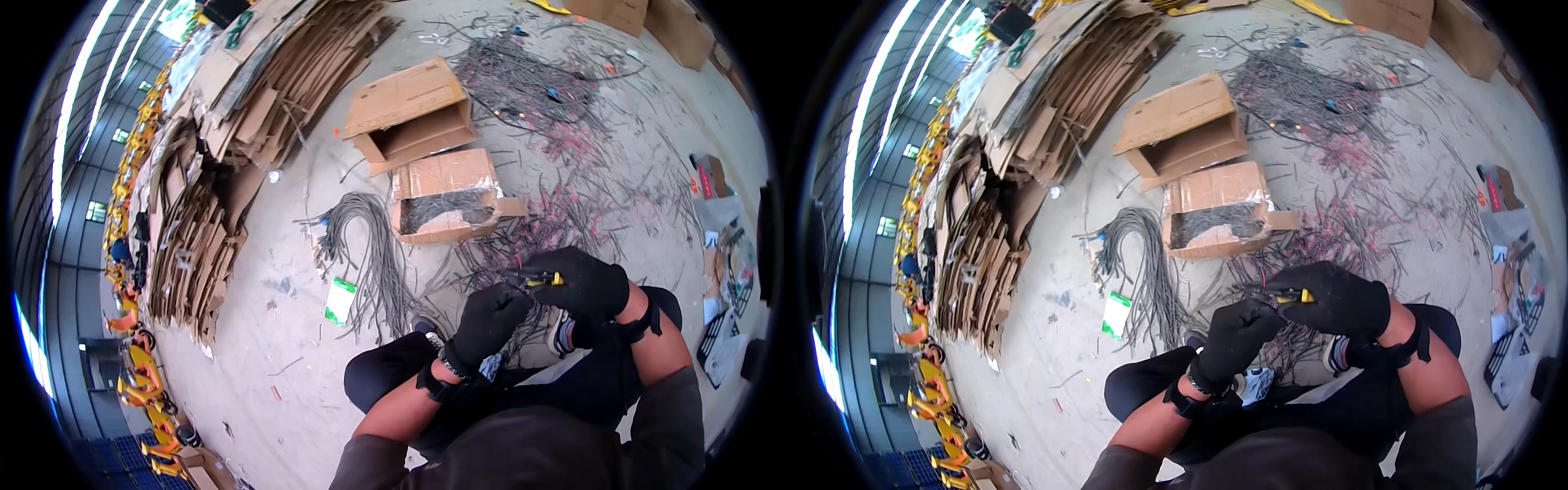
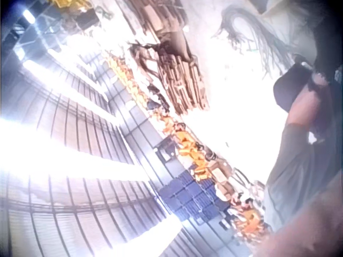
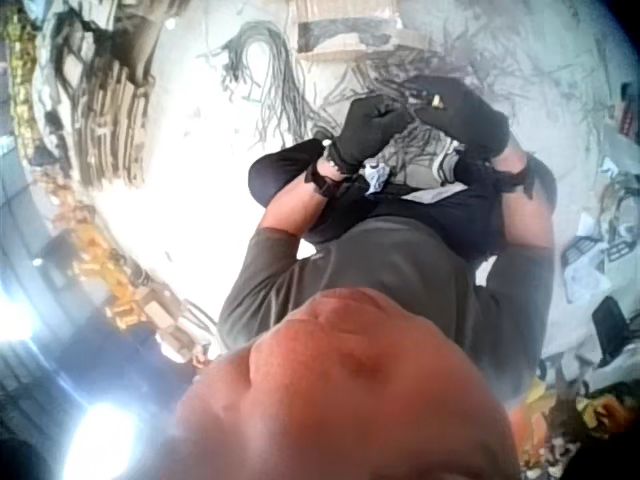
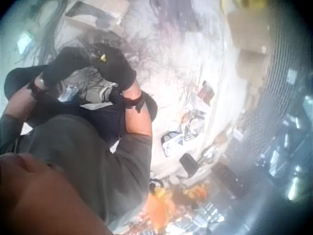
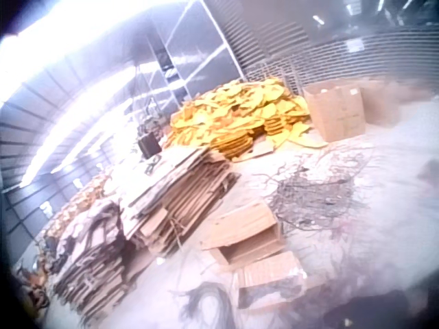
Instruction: The person uses a wire stripper to remove insulation from a red wire and then manipulates components of a wire harness while sitting on the floor.
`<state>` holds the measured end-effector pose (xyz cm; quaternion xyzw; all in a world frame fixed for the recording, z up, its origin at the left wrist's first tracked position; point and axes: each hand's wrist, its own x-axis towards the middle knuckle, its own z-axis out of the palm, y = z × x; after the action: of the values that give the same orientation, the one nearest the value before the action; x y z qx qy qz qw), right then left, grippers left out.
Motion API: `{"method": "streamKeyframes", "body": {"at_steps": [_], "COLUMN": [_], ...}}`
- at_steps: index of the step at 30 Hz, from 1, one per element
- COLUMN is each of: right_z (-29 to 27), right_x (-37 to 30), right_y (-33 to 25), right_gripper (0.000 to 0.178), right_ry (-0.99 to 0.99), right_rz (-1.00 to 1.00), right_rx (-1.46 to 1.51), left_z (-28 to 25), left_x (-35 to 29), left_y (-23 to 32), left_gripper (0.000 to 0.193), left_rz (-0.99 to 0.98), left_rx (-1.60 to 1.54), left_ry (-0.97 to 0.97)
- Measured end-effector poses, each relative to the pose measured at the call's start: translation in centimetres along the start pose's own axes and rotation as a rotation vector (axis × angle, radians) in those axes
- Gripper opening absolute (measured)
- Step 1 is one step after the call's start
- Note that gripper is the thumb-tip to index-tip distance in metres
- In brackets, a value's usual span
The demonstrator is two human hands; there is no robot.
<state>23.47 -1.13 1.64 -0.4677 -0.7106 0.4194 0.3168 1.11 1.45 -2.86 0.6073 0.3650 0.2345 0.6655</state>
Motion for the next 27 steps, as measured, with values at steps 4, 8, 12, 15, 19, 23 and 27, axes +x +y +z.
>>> {"method": "streamKeyframes", "body": {"at_steps": [4, 8, 12, 15, 19, 23, 27], "right_z": [0.2, -0.4, -1.6, -1.3, -1.0, -3.3, -3.4], "right_x": [1.2, 0.2, 0.0, 0.0, 1.0, -0.1, -0.6], "right_y": [-0.8, 0.5, 0.6, 3.2, 3.3, 4.5, 5.1], "right_gripper": [0.038, 0.037, 0.036, 0.038, 0.042, 0.045, 0.044], "right_ry": [-0.083, 0.086, 0.191, 0.229, 0.418, 0.545, 0.461], "right_rz": [0.103, 0.009, -0.102, -0.333, -0.047, 0.073, -0.015], "right_rx": [0.016, -0.118, -0.219, -0.483, 0.009, -0.056, -0.282], "left_z": [-0.5, -0.6, -0.1, -0.4, -0.8, -1.2, -1.7], "left_x": [-0.7, -0.6, -0.5, -0.4, -0.7, 0.0, 0.1], "left_y": [0.7, 0.3, 0.7, -0.2, 0.8, 0.8, 1.3], "left_gripper": [0.012, 0.013, 0.011, 0.011, 0.015, 0.015, 0.017], "left_rz": [0.026, -0.028, 0.013, 0.280, -0.141, 0.172, 0.090], "left_rx": [0.008, 0.015, -0.063, 0.142, -0.218, 0.307, 0.215], "left_ry": [0.055, 0.017, 0.009, -0.034, 0.146, 0.282, 0.355]}}
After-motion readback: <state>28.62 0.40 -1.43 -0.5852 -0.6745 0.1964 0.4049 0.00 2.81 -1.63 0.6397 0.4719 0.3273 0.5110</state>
